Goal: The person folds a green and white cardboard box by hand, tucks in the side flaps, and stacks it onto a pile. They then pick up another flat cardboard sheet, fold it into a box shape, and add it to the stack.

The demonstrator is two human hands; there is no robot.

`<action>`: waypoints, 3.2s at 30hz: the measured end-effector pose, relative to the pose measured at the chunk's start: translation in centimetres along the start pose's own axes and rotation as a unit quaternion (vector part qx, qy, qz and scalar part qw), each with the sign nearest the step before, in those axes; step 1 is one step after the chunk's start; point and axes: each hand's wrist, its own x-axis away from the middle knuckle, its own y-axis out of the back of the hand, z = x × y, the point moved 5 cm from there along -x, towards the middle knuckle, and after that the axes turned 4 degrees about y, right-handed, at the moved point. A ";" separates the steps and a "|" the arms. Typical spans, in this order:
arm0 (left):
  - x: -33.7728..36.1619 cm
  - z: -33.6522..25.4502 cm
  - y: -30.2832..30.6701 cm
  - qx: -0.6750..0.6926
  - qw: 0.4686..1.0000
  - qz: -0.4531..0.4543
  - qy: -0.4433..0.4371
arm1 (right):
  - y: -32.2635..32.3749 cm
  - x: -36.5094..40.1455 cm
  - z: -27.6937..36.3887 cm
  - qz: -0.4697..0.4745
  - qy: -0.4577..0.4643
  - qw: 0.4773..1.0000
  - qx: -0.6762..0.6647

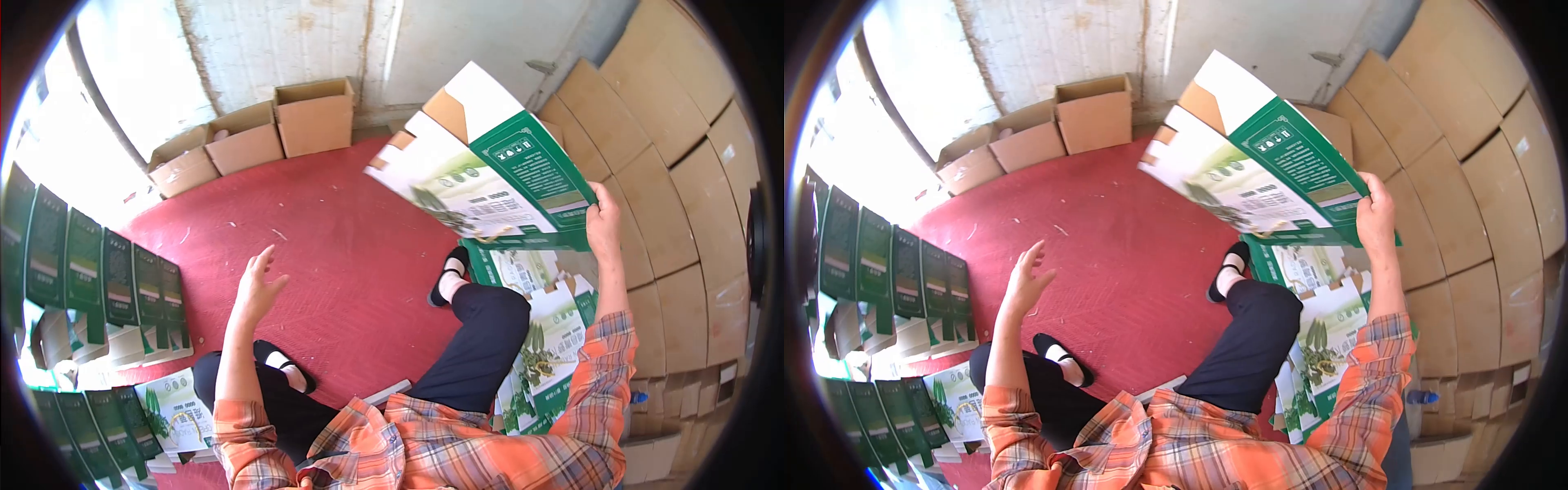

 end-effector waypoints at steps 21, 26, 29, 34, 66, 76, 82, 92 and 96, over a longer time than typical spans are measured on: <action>3.2 3.0 4.2 0.428 0.893 -0.131 0.050 | -26.6 6.7 2.0 0.127 -0.144 0.897 -0.398; 4.1 2.8 3.4 0.441 0.893 -0.068 0.063 | -27.9 6.2 1.3 0.088 -0.141 0.950 -0.264; 4.3 2.2 4.1 0.376 0.919 0.014 0.121 | -28.1 6.3 2.4 0.120 -0.133 0.953 -0.246; 5.6 -0.3 7.2 0.398 0.908 0.099 0.089 | -27.1 6.5 5.5 0.132 -0.139 0.963 -0.189; 2.7 -0.1 7.4 -0.024 0.974 -0.223 -0.016 | -27.7 6.2 8.6 0.353 -0.139 0.837 -0.395; 6.0 -3.4 7.1 -0.222 0.966 -0.054 -0.123 | -28.0 5.3 7.2 0.325 -0.209 0.813 -0.435; 7.8 -2.3 7.5 -0.209 0.973 0.082 -0.048 | -28.7 5.6 6.6 0.326 -0.220 0.807 -0.441; 4.8 0.2 4.5 -0.234 0.961 -0.146 0.033 | -29.9 5.6 5.2 0.309 -0.261 0.751 -0.521; 3.9 -0.4 2.7 -0.348 0.918 -0.188 0.039 | -29.6 5.5 5.6 0.318 -0.241 0.770 -0.497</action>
